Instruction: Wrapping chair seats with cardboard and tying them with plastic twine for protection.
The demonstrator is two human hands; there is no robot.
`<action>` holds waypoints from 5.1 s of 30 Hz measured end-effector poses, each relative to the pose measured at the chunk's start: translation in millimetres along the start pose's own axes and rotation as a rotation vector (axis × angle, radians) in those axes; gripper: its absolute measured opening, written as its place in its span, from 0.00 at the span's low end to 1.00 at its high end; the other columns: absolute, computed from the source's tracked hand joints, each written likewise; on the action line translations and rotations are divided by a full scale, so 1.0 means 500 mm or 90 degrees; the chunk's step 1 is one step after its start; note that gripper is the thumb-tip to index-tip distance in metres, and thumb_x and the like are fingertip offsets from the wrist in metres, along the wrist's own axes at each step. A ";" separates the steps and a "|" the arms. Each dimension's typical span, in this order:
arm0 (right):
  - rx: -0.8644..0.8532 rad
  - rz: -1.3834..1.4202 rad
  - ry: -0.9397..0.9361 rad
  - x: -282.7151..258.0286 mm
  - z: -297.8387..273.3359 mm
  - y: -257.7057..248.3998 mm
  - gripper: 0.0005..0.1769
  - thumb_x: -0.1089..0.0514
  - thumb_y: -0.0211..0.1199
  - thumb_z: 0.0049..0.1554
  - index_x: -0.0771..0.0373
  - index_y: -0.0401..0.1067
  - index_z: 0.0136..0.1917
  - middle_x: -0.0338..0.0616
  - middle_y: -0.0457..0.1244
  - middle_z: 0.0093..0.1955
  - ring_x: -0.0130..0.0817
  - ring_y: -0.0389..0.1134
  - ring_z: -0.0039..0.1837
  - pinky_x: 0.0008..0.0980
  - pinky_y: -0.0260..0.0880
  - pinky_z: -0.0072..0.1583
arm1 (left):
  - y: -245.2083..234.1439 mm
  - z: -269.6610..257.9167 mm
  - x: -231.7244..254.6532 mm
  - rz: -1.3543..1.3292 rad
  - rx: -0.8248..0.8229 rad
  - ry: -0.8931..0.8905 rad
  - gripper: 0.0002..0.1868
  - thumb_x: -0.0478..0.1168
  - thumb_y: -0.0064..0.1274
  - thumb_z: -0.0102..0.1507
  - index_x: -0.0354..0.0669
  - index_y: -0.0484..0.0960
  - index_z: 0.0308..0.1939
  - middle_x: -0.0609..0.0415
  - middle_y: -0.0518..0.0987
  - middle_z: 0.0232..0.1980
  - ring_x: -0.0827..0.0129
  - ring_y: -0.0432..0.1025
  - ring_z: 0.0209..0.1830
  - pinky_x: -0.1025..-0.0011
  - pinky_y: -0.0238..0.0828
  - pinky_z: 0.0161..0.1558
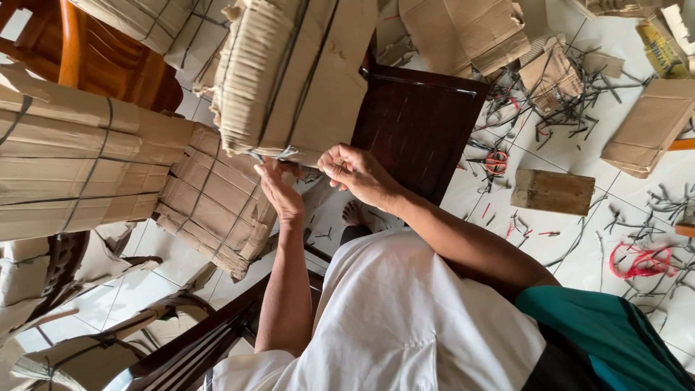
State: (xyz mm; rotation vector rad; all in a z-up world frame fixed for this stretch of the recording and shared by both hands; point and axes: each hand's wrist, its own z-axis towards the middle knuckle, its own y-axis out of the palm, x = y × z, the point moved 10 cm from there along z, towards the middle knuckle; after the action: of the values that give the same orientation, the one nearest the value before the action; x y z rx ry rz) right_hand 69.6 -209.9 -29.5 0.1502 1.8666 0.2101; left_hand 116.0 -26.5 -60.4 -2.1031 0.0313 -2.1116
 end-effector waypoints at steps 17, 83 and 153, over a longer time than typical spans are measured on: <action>-0.019 -0.051 0.117 0.041 -0.077 -0.204 0.11 0.50 0.61 0.65 0.59 0.74 0.52 0.48 0.70 0.48 0.30 0.70 0.44 0.26 0.73 0.46 | 0.059 0.020 0.090 0.004 0.155 0.150 0.28 0.36 0.71 0.61 0.38 0.74 0.62 0.46 0.80 0.55 0.66 0.74 0.57 0.62 0.68 0.64; 0.073 0.004 0.266 0.269 -0.310 -0.713 0.13 0.53 0.58 0.66 0.66 0.73 0.54 0.53 0.70 0.47 0.34 0.70 0.45 0.26 0.76 0.44 | 0.589 -0.470 -0.397 0.284 -0.270 -0.491 0.29 0.53 0.62 0.63 0.43 0.78 0.63 0.43 0.83 0.52 0.53 0.81 0.45 0.65 0.77 0.43; 0.438 0.165 0.206 0.336 -0.467 -0.925 0.07 0.56 0.59 0.61 0.59 0.73 0.50 0.46 0.70 0.44 0.28 0.70 0.39 0.22 0.72 0.40 | 0.408 -0.564 -0.585 0.507 -0.494 -0.525 0.22 0.53 0.60 0.64 0.47 0.84 0.58 0.45 0.85 0.51 0.54 0.79 0.53 0.60 0.76 0.49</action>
State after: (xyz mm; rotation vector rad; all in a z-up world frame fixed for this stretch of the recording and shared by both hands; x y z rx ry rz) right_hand -202.2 -641.9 -219.5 0.8753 2.1732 -0.2574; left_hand -145.3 -218.0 -379.6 -2.5066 1.4672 -0.7287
